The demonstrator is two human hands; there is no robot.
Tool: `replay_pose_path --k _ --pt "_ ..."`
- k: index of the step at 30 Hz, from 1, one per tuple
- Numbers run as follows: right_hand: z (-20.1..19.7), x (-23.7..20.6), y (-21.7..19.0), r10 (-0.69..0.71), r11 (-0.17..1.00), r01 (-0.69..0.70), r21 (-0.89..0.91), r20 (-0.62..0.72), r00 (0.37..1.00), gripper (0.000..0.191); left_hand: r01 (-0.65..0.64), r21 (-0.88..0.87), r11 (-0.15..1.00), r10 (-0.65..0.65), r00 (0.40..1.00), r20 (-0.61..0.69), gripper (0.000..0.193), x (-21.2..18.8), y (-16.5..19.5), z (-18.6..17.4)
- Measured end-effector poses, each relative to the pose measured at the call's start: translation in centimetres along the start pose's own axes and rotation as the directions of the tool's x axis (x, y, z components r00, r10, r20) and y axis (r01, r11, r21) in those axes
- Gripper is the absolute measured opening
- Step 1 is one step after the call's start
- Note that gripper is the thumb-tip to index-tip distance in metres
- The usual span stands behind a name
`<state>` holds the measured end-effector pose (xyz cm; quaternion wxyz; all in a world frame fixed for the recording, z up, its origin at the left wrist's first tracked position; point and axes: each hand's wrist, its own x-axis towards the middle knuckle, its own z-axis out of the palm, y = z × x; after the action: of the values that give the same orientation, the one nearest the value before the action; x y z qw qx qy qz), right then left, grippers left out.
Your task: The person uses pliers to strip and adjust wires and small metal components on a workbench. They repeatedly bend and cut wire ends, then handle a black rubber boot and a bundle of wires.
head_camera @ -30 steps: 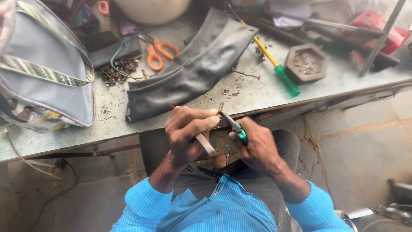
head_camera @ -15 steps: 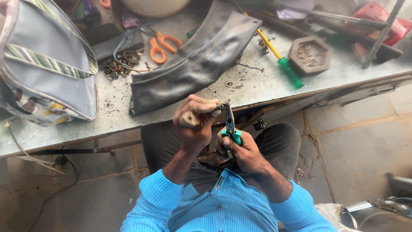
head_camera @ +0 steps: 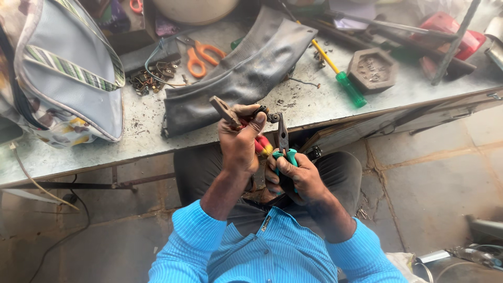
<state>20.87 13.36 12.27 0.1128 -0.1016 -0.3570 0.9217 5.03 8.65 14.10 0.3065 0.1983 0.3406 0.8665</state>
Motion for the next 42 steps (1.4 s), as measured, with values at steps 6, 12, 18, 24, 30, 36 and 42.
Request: replay_pose_path --k 6,12,18,24,30,36,42 --pt "-0.2 0.4 -0.1 -0.171 0.965 0.165 -0.203 -0.012 0.985 0.032 -0.355 0.440 0.825 0.283 0.933 0.222 0.015 1.2 1.8 1.3" --pt "0.1 1.6 -1.5 -0.302 0.904 0.255 -0.344 -0.089 0.949 0.032 -0.406 0.641 0.651 0.205 0.907 0.367 0.016 3.9 3.0 3.9" --pt "-0.5 2.0 -4.7 -0.367 0.637 0.045 -0.770 -0.251 0.896 0.030 -0.226 0.820 0.526 -0.051 0.954 0.296 0.016 5.6 3.3 4.2" --pt "0.1 1.8 -5.8 -0.607 0.133 0.015 -0.991 -0.070 0.792 0.029 0.126 0.432 0.893 -0.235 0.950 0.207 0.011 5.9 2.1 3.6" --pt "0.1 1.5 -6.6 -0.626 0.053 -0.237 -0.970 -0.218 0.749 0.029 0.266 0.240 0.934 -0.304 0.942 0.139 0.013 6.2 1.5 2.4" --pt "-0.2 2.4 -8.3 -0.754 0.132 0.021 -0.991 -0.087 0.652 0.033 0.378 0.176 0.909 -0.397 0.914 0.088 0.018 6.8 1.7 1.8" --pt "0.5 3.9 -9.9 -0.750 -0.170 0.282 -0.944 0.310 0.585 0.028 0.521 0.137 0.842 -0.534 0.841 0.081 0.021 5.2 1.5 2.1"
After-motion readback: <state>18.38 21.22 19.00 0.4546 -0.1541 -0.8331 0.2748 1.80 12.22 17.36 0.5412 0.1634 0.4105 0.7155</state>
